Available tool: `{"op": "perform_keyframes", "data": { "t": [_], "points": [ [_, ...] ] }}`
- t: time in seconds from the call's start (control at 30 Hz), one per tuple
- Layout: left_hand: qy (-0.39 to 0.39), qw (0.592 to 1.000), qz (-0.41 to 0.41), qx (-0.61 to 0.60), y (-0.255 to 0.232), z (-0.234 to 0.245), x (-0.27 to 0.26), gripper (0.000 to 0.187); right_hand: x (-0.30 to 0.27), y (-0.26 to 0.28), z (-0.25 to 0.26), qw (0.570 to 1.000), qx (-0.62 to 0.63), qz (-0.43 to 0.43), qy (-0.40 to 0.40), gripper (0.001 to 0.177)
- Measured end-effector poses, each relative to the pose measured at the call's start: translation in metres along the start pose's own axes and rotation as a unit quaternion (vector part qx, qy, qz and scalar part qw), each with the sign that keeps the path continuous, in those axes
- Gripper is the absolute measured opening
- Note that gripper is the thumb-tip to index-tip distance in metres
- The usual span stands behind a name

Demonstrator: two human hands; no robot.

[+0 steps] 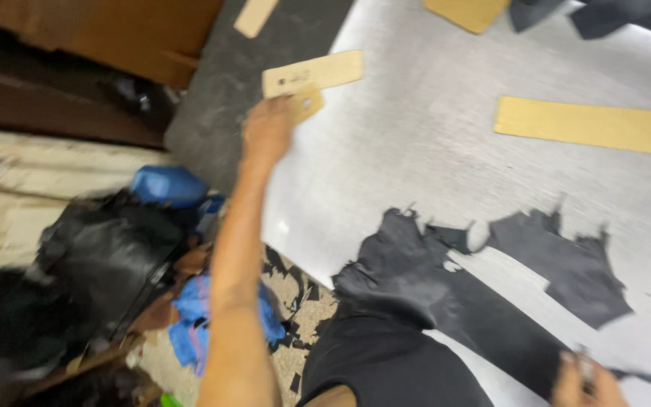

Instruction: The person uses a utility knife to cut black leather pieces on a table, following the outlines of cardboard templates. They repeatedly position templates, cut along the edges, and remove the cut leather pieces.

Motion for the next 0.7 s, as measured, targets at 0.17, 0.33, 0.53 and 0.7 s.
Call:
{"op": "perform_keyframes", "data": {
  "t": [0.17, 0.33, 0.53, 0.7],
  "points": [
    [-0.025, 0.991, -0.052, -0.117, -0.007, 0.056, -0.008, 0.057, -0.008, 0.091, -0.008, 0.999, 0.002, 0.029, -0.018, 0.017],
    [-0.023, 0.971, -0.094, -0.217, -0.137, 0.063, -0.031, 0.025, 0.019, 0.116, 0.006, 0.998, 0.032, -0.048, 0.021, 0.009],
    [0.017, 0.844, -0.403, -0.353, -0.407, 0.059, -0.175, 0.039, 0.024, 0.105, 0.030, 0.998, 0.059, -0.013, -0.007, 0.008],
    [0.060, 0.880, -0.414, -0.227, -0.448, 0.039, -0.201, 0.054, 0.025, 0.068, 0.044, 0.997, 0.037, -0.073, 0.001, 0.012]
  ]
}}
Point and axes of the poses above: each hand's wrist, its own x-axis towards the middle knuckle, its own z-axis out of the back of the hand, y = z × x, the point moved 7 cm from there along x, towards the middle knuckle, and after that the axes turned 14 degrees about -y, right-handed, at the moved point
